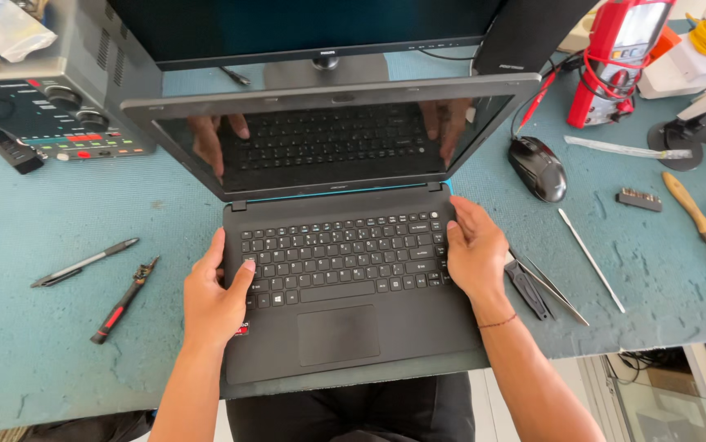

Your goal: The person uses a prying tool to separate the laptop's palm rest from the chassis, then lifts and removes the keyboard assembly to expose the internal components.

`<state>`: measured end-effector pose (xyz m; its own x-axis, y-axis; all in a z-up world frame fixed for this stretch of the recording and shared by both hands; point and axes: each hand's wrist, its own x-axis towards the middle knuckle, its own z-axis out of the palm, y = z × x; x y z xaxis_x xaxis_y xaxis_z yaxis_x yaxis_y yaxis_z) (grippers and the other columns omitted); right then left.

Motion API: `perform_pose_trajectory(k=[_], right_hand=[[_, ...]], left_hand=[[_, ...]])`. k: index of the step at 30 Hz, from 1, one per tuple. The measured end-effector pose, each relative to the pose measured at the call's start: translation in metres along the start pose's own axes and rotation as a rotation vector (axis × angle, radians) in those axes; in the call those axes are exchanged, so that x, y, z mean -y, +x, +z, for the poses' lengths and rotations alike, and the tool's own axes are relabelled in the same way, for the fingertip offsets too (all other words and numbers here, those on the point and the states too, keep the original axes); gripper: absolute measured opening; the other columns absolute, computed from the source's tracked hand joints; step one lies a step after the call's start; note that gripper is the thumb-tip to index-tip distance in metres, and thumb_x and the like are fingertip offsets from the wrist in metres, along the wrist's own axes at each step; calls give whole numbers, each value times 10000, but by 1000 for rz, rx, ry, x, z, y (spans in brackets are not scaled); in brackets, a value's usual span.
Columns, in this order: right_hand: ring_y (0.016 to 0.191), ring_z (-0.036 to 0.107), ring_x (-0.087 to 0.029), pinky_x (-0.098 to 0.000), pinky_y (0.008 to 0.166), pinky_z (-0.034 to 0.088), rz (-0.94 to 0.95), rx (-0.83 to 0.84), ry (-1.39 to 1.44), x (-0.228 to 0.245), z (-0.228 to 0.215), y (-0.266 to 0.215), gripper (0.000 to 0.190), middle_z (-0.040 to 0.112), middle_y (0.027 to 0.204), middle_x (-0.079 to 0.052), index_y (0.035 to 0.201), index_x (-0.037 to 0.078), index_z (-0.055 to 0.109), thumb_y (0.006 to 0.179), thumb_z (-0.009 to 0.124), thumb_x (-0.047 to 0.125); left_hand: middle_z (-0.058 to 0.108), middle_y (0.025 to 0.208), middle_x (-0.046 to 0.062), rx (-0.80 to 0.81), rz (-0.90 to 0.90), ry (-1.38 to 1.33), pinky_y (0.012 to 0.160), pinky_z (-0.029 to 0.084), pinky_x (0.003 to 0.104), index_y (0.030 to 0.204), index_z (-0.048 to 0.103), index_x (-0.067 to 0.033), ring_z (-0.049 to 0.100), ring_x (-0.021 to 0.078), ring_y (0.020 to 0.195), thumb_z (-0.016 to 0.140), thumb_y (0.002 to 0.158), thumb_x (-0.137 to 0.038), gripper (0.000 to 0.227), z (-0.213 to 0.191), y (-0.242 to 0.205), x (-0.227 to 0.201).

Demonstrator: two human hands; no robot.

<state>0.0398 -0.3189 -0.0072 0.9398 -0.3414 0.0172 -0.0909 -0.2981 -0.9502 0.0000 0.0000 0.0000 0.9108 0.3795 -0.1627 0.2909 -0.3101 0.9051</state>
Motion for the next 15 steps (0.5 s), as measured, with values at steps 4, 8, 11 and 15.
perform_pose_trajectory(k=[4, 8, 11, 15], right_hand=[[1237, 459, -385, -463, 1023, 436, -64, 7, -99, 7, 0, -7, 419, 543, 1268, -286, 1296, 10, 549, 892, 477, -72], [1206, 489, -381, -440, 984, 463, -134, 1, -139, 0, 1, -5, 439, 569, 1253, -255, 1300, 62, 568, 888, 478, -63], [1174, 515, -384, -452, 958, 483, -179, -8, -177, -2, 1, -4, 444, 583, 1236, -248, 1293, 73, 580, 879, 494, -64], [1104, 576, -370, -476, 916, 519, -204, -10, -263, -5, -3, -2, 432, 609, 1202, -232, 1287, 110, 598, 880, 543, -25]], left_hand=[[525, 1280, 118, 5, -20, 80, 883, 423, 297, 1433, 484, -190, 479, 162, 979, 707, 785, -261, 688, -3, 4, 12], [485, 1328, 130, 28, -21, 83, 989, 368, 281, 1462, 429, -141, 419, 180, 1202, 678, 797, -214, 714, -4, -3, 3], [462, 1349, 128, 46, 2, 84, 1032, 327, 253, 1468, 402, -119, 354, 173, 1303, 677, 797, -202, 730, -4, 0, 10], [410, 1395, 138, 57, -29, 53, 1047, 305, 238, 1474, 380, -135, 333, 161, 1341, 674, 800, -238, 742, -5, -3, 6]])
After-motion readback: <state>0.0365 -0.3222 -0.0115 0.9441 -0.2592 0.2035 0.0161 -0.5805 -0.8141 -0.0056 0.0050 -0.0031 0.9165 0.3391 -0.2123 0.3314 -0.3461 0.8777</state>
